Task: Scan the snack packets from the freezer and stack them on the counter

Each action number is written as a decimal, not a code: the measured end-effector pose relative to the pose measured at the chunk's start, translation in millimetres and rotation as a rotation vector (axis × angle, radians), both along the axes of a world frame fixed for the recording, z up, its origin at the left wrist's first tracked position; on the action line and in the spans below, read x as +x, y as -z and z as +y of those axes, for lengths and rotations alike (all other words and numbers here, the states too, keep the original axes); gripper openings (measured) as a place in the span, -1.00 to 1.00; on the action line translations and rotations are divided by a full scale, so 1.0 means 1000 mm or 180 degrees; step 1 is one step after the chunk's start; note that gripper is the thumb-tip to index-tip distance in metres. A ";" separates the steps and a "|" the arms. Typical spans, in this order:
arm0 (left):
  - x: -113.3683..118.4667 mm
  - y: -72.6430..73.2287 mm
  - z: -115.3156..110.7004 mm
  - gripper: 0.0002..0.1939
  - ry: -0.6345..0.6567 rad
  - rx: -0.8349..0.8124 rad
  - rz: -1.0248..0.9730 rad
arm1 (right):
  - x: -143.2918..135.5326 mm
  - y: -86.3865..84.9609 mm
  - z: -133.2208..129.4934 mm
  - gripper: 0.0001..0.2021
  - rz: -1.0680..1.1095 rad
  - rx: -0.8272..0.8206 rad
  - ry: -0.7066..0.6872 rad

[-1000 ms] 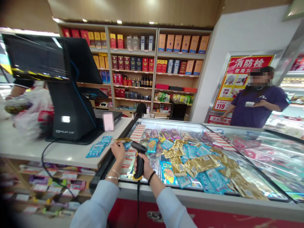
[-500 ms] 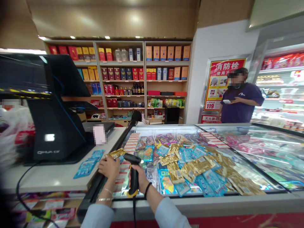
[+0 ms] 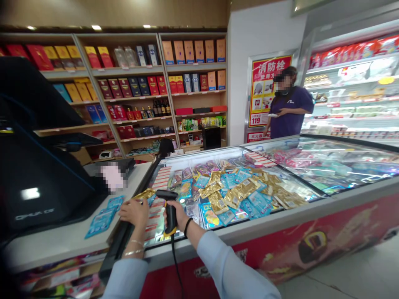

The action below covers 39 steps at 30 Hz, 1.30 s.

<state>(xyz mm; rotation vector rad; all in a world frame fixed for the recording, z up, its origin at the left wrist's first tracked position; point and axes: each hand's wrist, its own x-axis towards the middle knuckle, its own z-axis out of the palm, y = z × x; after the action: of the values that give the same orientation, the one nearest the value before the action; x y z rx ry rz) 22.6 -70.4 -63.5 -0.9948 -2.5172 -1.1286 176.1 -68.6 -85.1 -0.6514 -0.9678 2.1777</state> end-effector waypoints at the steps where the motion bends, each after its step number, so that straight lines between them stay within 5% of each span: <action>1: 0.001 -0.001 0.000 -0.55 -0.0006 -0.0027 0.0028 | 0.000 -0.002 -0.001 -0.55 0.0010 0.0006 0.0007; 6: 0.002 -0.005 0.005 -0.56 0.0126 -0.0096 -0.0041 | 0.008 -0.006 -0.003 -0.55 0.0101 0.0237 0.0246; 10: 0.016 -0.014 0.013 -0.53 0.0523 0.0318 0.0028 | 0.042 -0.007 0.001 -0.57 0.0348 0.0564 0.0584; 16: 0.082 -0.045 0.019 -0.45 0.1688 0.0931 0.0402 | 0.141 -0.030 0.003 -0.69 0.1015 0.1006 0.1360; 20: 0.143 -0.052 0.029 -0.46 0.2261 0.1142 0.0464 | 0.211 -0.049 -0.001 -0.71 0.1105 0.1210 0.1939; 24: 0.205 -0.044 0.042 -0.50 0.2752 0.1210 0.0404 | 0.264 -0.051 -0.006 -0.73 0.1008 0.1348 0.2559; 28: 0.250 -0.029 0.058 -0.52 0.3148 0.1124 0.0277 | 0.294 -0.034 -0.008 -0.74 0.0896 0.1342 0.2846; 34: 0.271 -0.007 0.072 -0.69 0.3806 0.0490 -0.0307 | 0.309 -0.010 -0.004 -0.73 0.0830 0.1339 0.2839; 39: 0.279 0.002 0.076 -0.76 0.3594 0.0312 -0.0469 | 0.309 -0.007 0.000 -0.72 0.0695 0.1298 0.2829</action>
<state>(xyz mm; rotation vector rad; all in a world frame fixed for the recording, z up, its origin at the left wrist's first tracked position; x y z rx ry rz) 301.2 5.4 -65.3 -2.4862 -1.8509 -1.5470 485.4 -68.3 -78.0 -0.4943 -0.7629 1.1965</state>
